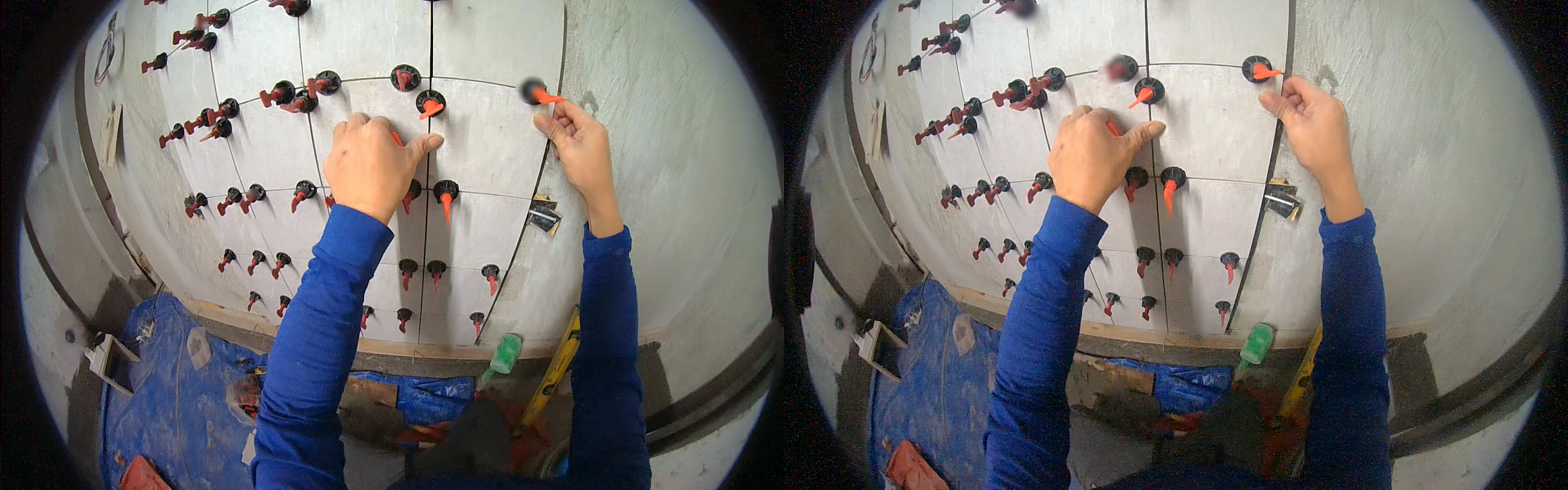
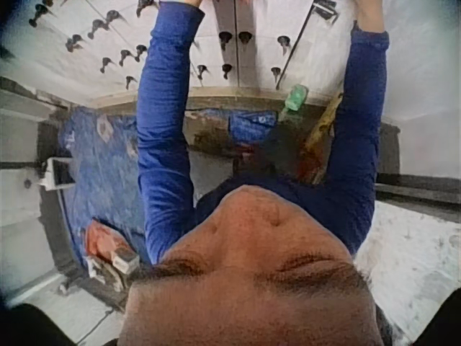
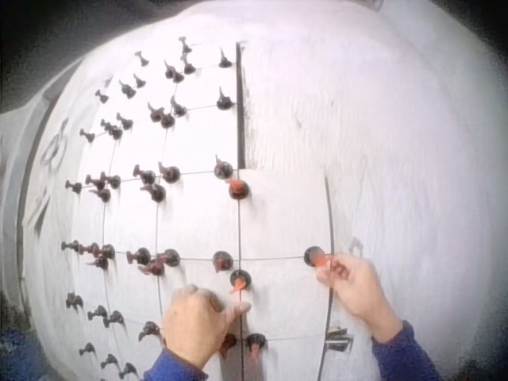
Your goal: The person installs white ceramic tiles on a wall using red and black tile leveling clips and wedges. They use a green rubber mallet to tap the tiles into place and adjust the leveling system to ensure even spacing and alignment.
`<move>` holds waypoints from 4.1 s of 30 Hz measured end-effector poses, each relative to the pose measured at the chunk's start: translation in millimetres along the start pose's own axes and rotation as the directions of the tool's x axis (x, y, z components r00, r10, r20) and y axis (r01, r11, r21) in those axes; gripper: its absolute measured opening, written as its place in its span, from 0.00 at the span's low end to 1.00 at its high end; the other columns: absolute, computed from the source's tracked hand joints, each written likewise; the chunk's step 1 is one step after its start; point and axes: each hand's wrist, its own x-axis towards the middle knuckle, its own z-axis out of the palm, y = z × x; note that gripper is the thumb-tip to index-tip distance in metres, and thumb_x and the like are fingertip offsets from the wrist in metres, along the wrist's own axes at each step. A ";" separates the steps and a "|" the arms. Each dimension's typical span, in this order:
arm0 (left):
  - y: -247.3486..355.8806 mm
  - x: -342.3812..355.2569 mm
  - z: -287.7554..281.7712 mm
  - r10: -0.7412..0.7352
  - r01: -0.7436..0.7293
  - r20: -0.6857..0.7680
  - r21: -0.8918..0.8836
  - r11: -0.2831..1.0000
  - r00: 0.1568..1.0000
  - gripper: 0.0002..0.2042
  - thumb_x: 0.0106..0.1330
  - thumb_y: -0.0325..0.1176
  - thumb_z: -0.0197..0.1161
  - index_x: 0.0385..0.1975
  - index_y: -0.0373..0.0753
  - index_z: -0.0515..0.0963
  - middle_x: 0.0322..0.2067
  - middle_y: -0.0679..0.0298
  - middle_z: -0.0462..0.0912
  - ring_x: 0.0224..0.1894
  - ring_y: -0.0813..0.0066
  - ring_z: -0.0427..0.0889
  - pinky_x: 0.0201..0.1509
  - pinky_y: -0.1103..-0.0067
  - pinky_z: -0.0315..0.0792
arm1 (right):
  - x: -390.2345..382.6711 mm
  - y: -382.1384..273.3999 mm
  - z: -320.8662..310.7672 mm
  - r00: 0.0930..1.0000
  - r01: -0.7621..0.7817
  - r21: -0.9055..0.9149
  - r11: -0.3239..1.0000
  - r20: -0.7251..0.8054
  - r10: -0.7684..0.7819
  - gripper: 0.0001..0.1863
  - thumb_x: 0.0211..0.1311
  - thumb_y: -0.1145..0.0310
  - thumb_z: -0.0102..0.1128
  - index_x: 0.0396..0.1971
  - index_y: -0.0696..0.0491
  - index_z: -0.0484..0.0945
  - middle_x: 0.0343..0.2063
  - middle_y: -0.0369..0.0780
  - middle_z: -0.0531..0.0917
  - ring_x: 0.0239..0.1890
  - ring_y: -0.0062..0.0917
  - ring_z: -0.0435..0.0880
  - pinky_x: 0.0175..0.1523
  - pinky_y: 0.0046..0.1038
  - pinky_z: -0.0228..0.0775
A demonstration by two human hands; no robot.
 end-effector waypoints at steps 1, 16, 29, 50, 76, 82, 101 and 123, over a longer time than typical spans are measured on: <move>0.5 0.3 -0.1 -0.008 0.008 0.011 0.006 1.000 1.000 0.31 0.50 0.64 0.76 0.27 0.35 0.87 0.32 0.56 0.84 0.41 0.56 0.83 0.39 0.64 0.79 | 0.5 1.5 0.3 1.000 0.000 0.008 1.000 0.003 0.000 0.21 0.65 0.52 0.73 0.30 0.57 0.81 0.19 0.33 0.77 0.23 0.17 0.70 0.29 0.24 0.63; 3.7 4.4 -3.5 -0.016 0.013 0.055 0.055 0.998 0.998 0.35 0.49 0.68 0.75 0.27 0.32 0.86 0.30 0.55 0.83 0.40 0.57 0.84 0.39 0.64 0.79 | 1.9 0.0 1.7 1.000 -0.021 0.081 0.996 -0.006 0.022 0.21 0.66 0.51 0.72 0.32 0.55 0.82 0.20 0.33 0.80 0.24 0.17 0.74 0.31 0.25 0.66; -1.4 1.8 4.7 0.027 -0.026 -0.015 0.031 0.999 1.000 0.38 0.51 0.73 0.71 0.24 0.32 0.85 0.29 0.53 0.83 0.35 0.54 0.85 0.37 0.62 0.78 | 1.8 -1.6 -2.0 0.999 -0.019 0.024 1.000 0.050 0.017 0.18 0.66 0.54 0.71 0.31 0.56 0.79 0.19 0.36 0.79 0.23 0.19 0.74 0.30 0.28 0.66; 40.4 -144.0 4.5 -0.235 0.714 0.762 -0.648 -0.266 0.604 0.23 0.81 0.54 0.52 0.41 0.37 0.78 0.24 0.67 0.75 0.25 0.76 0.78 0.28 0.78 0.71 | -0.9 1.3 0.9 0.996 0.087 -0.079 0.993 -0.015 -0.088 0.21 0.64 0.49 0.71 0.33 0.55 0.81 0.23 0.42 0.85 0.25 0.34 0.83 0.33 0.36 0.72; 83.2 -110.6 76.5 -0.515 0.387 -0.207 -0.448 0.806 0.832 0.17 0.70 0.45 0.70 0.40 0.36 0.80 0.34 0.53 0.88 0.33 0.54 0.87 0.39 0.65 0.79 | -0.9 -5.6 -3.7 0.992 0.124 -0.064 0.990 -0.018 -0.126 0.22 0.65 0.50 0.70 0.32 0.57 0.80 0.26 0.47 0.86 0.30 0.44 0.85 0.35 0.43 0.73; 83.5 -112.4 81.1 -0.511 0.363 -0.298 -0.433 0.825 0.806 0.14 0.68 0.44 0.71 0.35 0.39 0.79 0.29 0.55 0.86 0.30 0.51 0.86 0.34 0.63 0.78 | -1.5 -7.3 -2.6 0.991 0.130 -0.074 0.989 -0.021 -0.132 0.20 0.65 0.53 0.70 0.32 0.58 0.80 0.26 0.48 0.85 0.29 0.44 0.85 0.34 0.43 0.72; 91.0 -103.2 77.8 -0.618 0.524 -0.256 -0.350 0.776 0.744 0.23 0.69 0.53 0.66 0.23 0.38 0.75 0.21 0.51 0.83 0.24 0.48 0.83 0.31 0.59 0.74 | -2.7 -5.6 -0.6 0.989 0.135 -0.125 0.983 -0.045 -0.141 0.22 0.64 0.50 0.71 0.33 0.58 0.82 0.26 0.46 0.86 0.29 0.42 0.86 0.35 0.41 0.75; 63.2 -24.9 -8.0 -0.168 0.063 0.702 0.174 0.983 0.692 0.23 0.72 0.44 0.53 0.30 0.27 0.86 0.33 0.45 0.90 0.35 0.50 0.92 0.48 0.65 0.84 | -5.7 -16.9 -11.1 0.999 0.047 -0.098 0.994 -0.015 -0.049 0.20 0.68 0.51 0.66 0.33 0.56 0.80 0.28 0.48 0.85 0.33 0.45 0.84 0.38 0.44 0.72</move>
